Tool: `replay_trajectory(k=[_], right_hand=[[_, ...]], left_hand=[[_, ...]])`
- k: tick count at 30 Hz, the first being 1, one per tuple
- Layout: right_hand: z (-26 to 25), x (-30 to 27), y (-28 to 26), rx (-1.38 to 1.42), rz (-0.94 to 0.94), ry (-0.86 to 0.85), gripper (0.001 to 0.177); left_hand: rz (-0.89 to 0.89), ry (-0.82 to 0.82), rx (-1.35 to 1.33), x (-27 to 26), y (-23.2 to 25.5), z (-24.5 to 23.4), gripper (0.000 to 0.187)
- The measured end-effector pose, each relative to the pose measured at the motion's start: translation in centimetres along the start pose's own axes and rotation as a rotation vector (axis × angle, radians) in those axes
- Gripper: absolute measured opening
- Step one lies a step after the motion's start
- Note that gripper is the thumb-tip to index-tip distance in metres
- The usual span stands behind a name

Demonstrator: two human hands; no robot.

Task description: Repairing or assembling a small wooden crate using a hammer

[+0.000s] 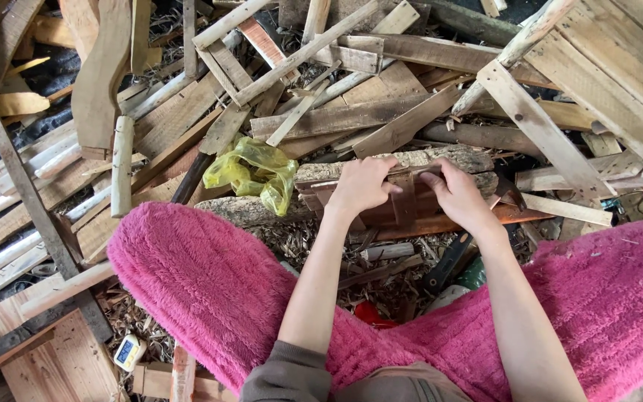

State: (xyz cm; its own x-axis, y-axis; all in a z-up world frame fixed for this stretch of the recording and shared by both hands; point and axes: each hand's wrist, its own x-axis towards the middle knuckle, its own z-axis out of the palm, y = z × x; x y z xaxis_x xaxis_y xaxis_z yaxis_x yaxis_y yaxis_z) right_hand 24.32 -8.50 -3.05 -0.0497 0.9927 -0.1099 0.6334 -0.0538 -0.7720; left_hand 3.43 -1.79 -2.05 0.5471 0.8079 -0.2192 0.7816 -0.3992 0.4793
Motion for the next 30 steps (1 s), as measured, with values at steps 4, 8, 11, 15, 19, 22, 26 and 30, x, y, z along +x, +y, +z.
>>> replay_trajectory(k=[4, 8, 11, 15, 19, 22, 26, 30], right_hand=[[0.1, 0.2, 0.7, -0.050, 0.043, -0.014, 0.024], [1.3, 0.7, 2.7, -0.046, 0.103, -0.053, 0.030], [3.1, 0.9, 4.1, -0.025, 0.162, -0.104, 0.032], [4.2, 0.9, 3.4, -0.091, 0.315, -0.177, 0.054], [4.5, 2.0, 4.3, -0.018, 0.318, -0.168, 0.051], [4.7, 3.1, 6.8, -0.006, 0.316, -0.158, 0.048], [4.9, 3.9, 8.7, -0.045, 0.358, -0.187, 0.053], [3.7, 3.8, 6.4, 0.027, 0.353, -0.153, 0.061]], left_hand=[[0.003, -0.026, -0.067, -0.1, 0.0, -0.5, 0.039], [0.017, -0.079, -0.079, 0.7, -1.0, 1.6, 0.038], [0.005, -0.107, -0.060, 1.9, -3.0, 4.8, 0.041], [-0.011, -0.115, -0.045, 2.4, -4.3, 6.7, 0.047], [-0.022, -0.094, -0.040, 2.3, -3.9, 6.4, 0.039], [-0.022, -0.048, -0.029, 2.5, -3.5, 6.4, 0.037], [0.016, 0.052, 0.091, 4.0, -4.6, 8.4, 0.040], [-0.040, 0.050, -0.038, 4.5, -5.2, 8.7, 0.043]])
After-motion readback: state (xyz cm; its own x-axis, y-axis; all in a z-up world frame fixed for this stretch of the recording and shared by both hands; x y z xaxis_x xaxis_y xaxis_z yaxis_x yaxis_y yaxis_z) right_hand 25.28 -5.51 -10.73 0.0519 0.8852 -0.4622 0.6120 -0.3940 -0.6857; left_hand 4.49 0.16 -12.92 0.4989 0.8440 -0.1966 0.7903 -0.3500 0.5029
